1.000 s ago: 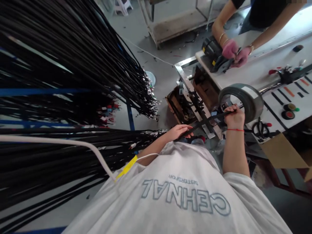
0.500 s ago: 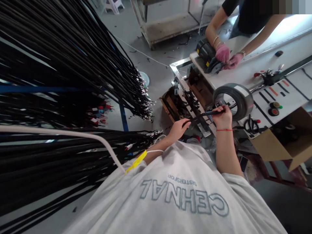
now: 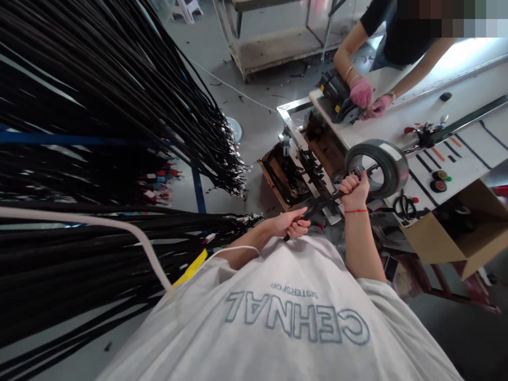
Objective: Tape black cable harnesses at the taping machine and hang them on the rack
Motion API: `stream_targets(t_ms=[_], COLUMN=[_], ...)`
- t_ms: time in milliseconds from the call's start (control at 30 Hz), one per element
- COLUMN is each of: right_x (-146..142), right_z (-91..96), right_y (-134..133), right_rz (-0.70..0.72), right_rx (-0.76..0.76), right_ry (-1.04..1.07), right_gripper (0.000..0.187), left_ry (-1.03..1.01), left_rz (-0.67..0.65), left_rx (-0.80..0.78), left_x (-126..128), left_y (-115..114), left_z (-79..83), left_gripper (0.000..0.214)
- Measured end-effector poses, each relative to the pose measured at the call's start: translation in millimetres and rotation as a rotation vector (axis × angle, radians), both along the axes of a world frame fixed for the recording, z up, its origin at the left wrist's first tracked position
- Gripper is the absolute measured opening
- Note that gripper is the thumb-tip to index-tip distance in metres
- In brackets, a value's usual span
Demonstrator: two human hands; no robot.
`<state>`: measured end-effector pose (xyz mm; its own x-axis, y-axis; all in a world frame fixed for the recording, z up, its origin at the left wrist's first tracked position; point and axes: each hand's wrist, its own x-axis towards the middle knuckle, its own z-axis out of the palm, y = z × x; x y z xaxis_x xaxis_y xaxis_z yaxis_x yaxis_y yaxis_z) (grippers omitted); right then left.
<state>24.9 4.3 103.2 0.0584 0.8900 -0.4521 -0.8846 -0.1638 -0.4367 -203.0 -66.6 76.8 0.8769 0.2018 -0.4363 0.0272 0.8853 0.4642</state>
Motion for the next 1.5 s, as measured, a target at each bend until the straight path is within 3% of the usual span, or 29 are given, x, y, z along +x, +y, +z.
stream_targets(t_ms=[133, 300, 367, 533, 600, 700, 800, 933, 1000, 1167, 1267, 1367, 1500], right_x=[2.6, 8.1, 10.2, 6.1, 1.9, 0.0, 4.6, 8.3, 7.1, 4.0, 4.2, 4.1, 4.8], right_z=[6.1, 10.5, 9.1, 11.7, 17.3, 25.3, 28.3, 26.7, 24.4, 16.9, 14.9, 15.7, 17.3], right_y=[-4.0, -8.5, -10.7, -13.3, -14.4, -20.9, -33.3, -47.2, -49.0, -43.5, -39.7, -36.7, -32.9], right_rz=[-0.002, -0.036, -0.042, -0.038, 0.027, 0.234, 0.371, 0.415, 0.382, 0.343, 0.353, 0.380, 0.394], right_rx=[0.021, 0.124, 0.148, 0.126, 0.102, 0.059, 0.075, 0.107, 0.130, 0.139, 0.104, 0.070, 0.041], right_ry=[0.013, 0.010, -0.012, -0.093, -0.153, -0.279, -0.382, -0.423, -0.442, -0.535, -0.581, -0.612, -0.669], right_gripper=[0.055, 0.054, 0.054, 0.049, 0.038, 0.016, 0.019, 0.031, 0.031, 0.031, 0.033, 0.035, 0.036], left_ry=[0.039, -0.077, -0.115, 0.072, 0.108, 0.079, 0.043, 0.045, 0.095, 0.476, 0.702, 0.873, 1.014], left_rz=[0.008, 0.225, 0.251, 0.364, 0.405, 0.421, 0.399, 0.342, 0.296, 0.383, 0.312, 0.235, 0.207], left_rx=[0.282, 0.502, 0.571, 0.746, 0.720, 0.579, 0.449, 0.405, 0.508, 1.088, 1.345, 1.506, 1.596], left_x=[11.3, 49.1, 62.8, 69.8, 66.1, 61.7, 61.1, 61.1, 58.3, 48.8, 48.5, 52.1, 60.6], left_y=[5.4, 21.1, 24.4, 28.0, 32.4, 41.7, 48.0, 50.9, 52.8, 54.8, 51.0, 46.5, 41.6], left_z=[3.3, 7.4, 7.2, 8.1, 10.3, 14.7, 19.5, 28.4, 36.4, 63.3, 72.2, 73.7, 75.1], left_gripper=[0.062, 0.047, 0.048, 0.052, 0.052, 0.056, 0.053, 0.053, 0.055, 0.034, 0.024, 0.021, 0.021])
